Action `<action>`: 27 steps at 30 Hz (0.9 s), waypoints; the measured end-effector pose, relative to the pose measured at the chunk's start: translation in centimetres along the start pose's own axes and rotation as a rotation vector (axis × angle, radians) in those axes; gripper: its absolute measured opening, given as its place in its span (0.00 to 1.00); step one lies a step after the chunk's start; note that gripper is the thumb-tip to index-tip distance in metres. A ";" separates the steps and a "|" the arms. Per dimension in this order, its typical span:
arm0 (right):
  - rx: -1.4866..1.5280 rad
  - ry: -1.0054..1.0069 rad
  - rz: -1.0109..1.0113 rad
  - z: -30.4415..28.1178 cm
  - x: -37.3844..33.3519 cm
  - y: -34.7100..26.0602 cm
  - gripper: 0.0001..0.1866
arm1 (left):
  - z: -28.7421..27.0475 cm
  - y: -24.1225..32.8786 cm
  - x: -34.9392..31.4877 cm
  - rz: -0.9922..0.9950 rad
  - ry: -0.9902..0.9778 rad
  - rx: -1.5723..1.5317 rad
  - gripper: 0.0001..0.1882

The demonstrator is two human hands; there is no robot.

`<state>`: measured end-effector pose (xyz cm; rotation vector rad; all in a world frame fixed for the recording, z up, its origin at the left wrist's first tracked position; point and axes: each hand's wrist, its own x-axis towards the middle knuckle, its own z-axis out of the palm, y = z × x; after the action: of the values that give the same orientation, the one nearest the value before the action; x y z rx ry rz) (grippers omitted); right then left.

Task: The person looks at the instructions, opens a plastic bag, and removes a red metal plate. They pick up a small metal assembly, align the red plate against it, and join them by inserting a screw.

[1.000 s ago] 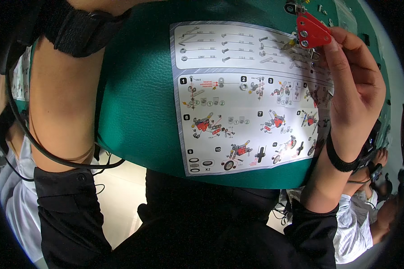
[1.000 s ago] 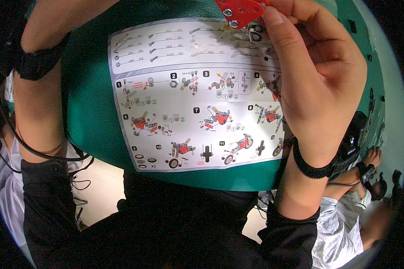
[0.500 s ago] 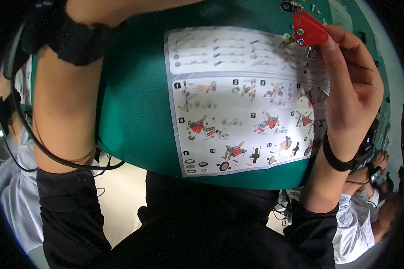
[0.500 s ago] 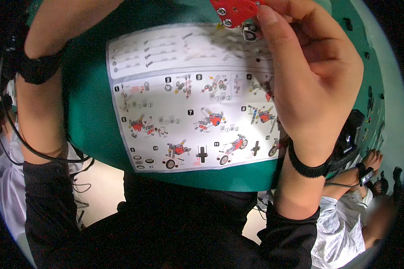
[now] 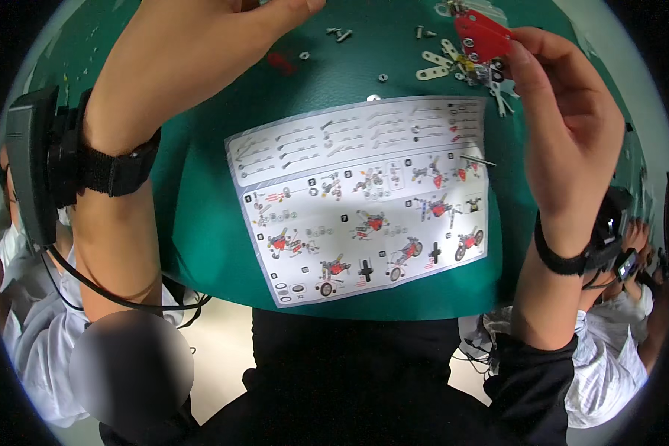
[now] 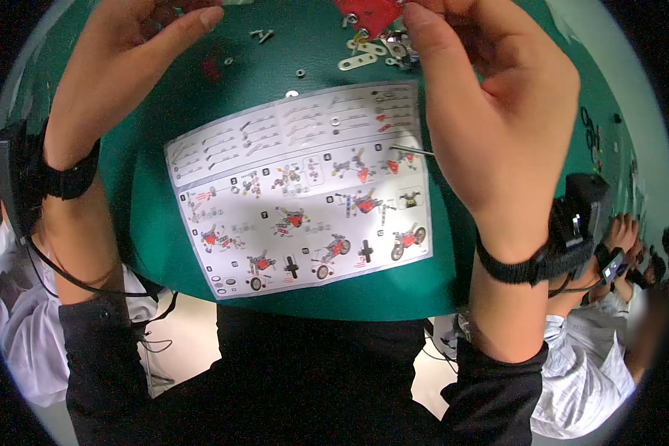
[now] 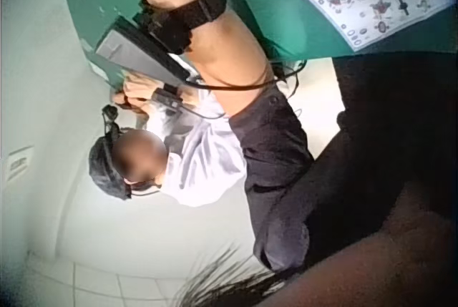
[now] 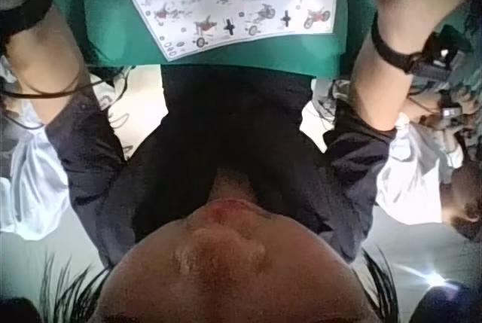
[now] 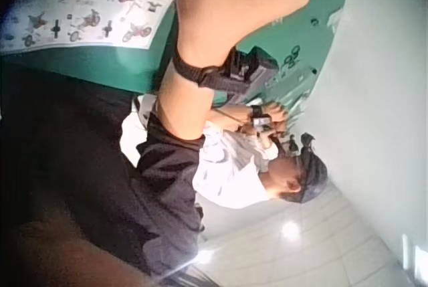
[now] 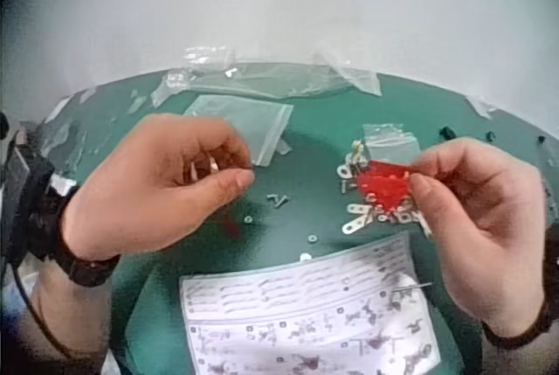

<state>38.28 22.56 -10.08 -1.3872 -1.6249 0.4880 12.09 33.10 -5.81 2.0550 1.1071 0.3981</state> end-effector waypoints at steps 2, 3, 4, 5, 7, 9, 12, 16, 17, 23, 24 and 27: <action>0.008 0.016 0.011 -0.3 0.1 0.9 0.12 | 1.4 -2.4 1.6 0.341 0.081 0.089 0.09; 0.030 0.057 0.019 -0.6 0.0 1.8 0.12 | 2.0 -2.6 2.1 0.358 0.075 0.085 0.09; 0.060 0.096 0.022 -0.8 0.0 2.5 0.11 | 2.5 -2.1 2.3 0.380 0.065 0.133 0.10; 0.060 0.152 0.043 -0.8 -0.1 3.0 0.11 | 3.0 -1.7 2.5 0.401 0.053 0.181 0.12; -0.002 0.213 0.026 -1.1 -0.4 3.3 0.11 | 4.6 -1.5 3.1 0.467 0.022 0.217 0.11; -0.045 0.290 0.005 -1.4 -0.6 3.7 0.11 | 5.9 -0.7 3.6 0.499 -0.033 0.243 0.10; 0.057 0.323 -0.027 -1.7 -0.5 4.4 0.11 | 7.4 -0.5 4.8 0.559 -0.029 0.217 0.11; -0.087 0.400 -0.069 -2.4 -0.9 5.0 0.10 | 9.0 1.1 6.3 0.583 -0.002 0.284 0.11; -0.134 0.411 -0.045 -2.8 -1.0 5.1 0.10 | 9.1 2.0 6.7 0.589 -0.005 0.283 0.11; -0.233 0.468 -0.049 -3.8 -0.9 5.0 0.10 | 10.9 2.5 8.6 0.962 0.111 0.196 0.13; -0.285 0.484 -0.044 -3.9 -0.8 4.9 0.10 | 11.0 2.5 8.4 0.942 0.109 0.358 0.13; -0.286 0.519 -0.042 -4.7 -0.7 5.2 0.11 | 11.6 2.0 9.0 0.945 0.100 0.459 0.10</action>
<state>45.01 22.18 -12.00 -1.5265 -1.3204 -0.1362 25.16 34.28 -12.80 2.9220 0.1931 0.7524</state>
